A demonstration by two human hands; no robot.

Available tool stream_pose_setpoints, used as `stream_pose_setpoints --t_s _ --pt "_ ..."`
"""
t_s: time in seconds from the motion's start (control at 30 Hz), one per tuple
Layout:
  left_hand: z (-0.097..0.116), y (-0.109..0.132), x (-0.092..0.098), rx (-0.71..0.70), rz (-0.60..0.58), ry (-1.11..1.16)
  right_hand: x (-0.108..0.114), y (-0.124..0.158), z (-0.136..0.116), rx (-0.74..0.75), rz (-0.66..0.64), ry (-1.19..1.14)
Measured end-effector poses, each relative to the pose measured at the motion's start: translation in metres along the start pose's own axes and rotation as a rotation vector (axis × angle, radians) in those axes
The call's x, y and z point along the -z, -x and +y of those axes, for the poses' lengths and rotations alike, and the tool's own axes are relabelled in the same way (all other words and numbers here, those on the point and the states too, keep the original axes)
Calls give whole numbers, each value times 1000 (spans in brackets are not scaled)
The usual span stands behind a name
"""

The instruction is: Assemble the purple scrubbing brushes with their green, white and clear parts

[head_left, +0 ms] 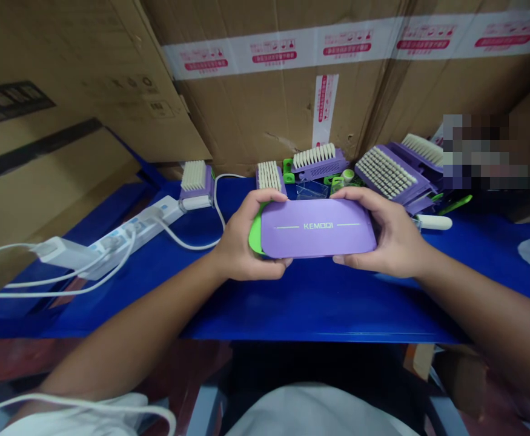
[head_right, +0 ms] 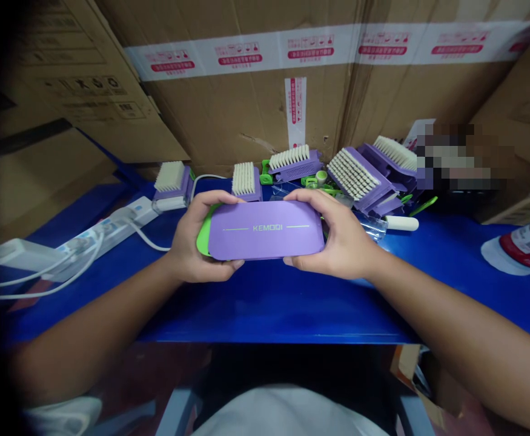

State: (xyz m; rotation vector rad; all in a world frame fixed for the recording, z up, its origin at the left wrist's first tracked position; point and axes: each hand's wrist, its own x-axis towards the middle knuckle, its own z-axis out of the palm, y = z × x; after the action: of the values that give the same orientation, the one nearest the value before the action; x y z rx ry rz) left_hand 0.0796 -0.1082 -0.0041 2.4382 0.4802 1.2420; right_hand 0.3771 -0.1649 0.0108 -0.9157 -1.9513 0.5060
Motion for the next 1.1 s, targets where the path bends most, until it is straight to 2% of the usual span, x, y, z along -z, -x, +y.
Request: stream_pose_setpoints --t_s 0.17,0.3,0.5,0.6,0.7,0.87,0.97,1.1 --pt "-10 2 -4 -30 -3 32 0 0 2 2 -2 16" --pt "-23 2 -7 -83 -14 89 1 1 2 -54 -15 42" --pt "-30 2 -11 -5 -60 157 1 0 -2 -184 -30 -13" --pt "-27 1 -11 78 -99 246 2 -3 -1 -268 -55 -85" --pt "-26 1 -10 223 -147 453 1 -6 2 -396 -44 -171" --pt "-29 1 -10 439 -144 714 -1 -7 5 -592 -22 -395" --pt "-28 -2 -10 535 -133 769 -2 -8 3 -614 -21 -476" --pt "-24 -6 -10 586 -116 805 -1 -10 1 -613 -31 -481"
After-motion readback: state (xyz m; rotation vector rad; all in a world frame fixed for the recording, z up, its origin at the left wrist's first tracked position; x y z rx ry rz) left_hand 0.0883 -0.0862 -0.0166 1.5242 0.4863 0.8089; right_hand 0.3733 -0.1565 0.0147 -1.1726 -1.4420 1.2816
